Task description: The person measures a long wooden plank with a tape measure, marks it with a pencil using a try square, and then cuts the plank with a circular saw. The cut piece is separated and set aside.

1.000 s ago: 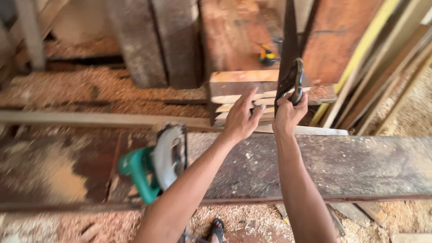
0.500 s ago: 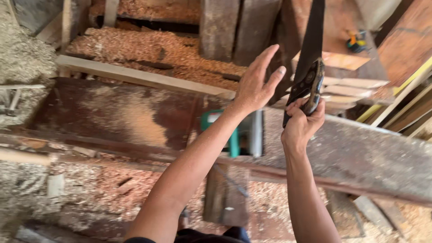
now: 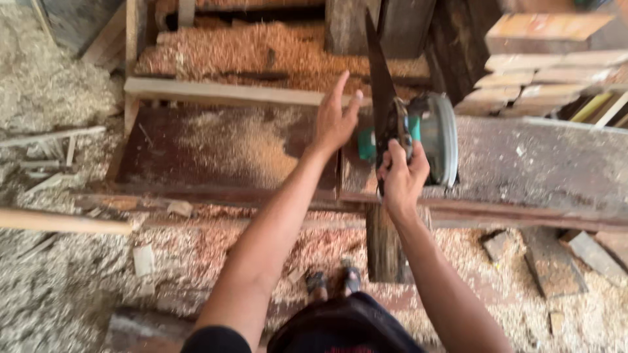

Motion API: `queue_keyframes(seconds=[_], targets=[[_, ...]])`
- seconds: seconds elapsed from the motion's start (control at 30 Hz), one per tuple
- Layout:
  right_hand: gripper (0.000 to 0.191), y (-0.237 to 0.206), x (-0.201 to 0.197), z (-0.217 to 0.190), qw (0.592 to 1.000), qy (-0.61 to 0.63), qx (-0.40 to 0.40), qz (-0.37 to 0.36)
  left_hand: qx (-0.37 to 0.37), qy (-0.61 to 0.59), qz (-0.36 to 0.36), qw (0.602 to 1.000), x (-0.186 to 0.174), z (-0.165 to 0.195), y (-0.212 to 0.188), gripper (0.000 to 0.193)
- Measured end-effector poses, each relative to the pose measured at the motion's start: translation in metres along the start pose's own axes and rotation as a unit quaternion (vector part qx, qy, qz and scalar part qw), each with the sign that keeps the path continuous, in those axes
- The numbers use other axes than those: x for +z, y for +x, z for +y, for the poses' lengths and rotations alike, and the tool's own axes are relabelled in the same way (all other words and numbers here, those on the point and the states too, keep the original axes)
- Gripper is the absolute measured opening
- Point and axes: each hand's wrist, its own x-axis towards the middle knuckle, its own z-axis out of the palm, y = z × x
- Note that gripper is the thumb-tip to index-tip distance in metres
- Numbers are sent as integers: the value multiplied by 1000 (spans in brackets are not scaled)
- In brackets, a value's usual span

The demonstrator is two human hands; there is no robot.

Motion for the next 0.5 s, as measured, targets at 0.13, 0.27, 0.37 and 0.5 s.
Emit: queue_keyframes(seconds=[0.13, 0.27, 0.37, 0.5], targets=[[19, -9, 3, 18, 999, -9, 21, -28, -33, 18, -7, 999, -6, -21, -9, 67], [21, -17, 2, 29, 998, -42, 32, -45, -81, 72, -46, 993, -12, -33, -15, 67], [22, -25, 3, 35, 997, -49, 57, -33, -107, 73, -61, 990, -12, -44, -22, 67], [23, -35, 9, 44, 994, -94, 50, -27, -105, 93, -84, 987, -15, -68, -25, 69]])
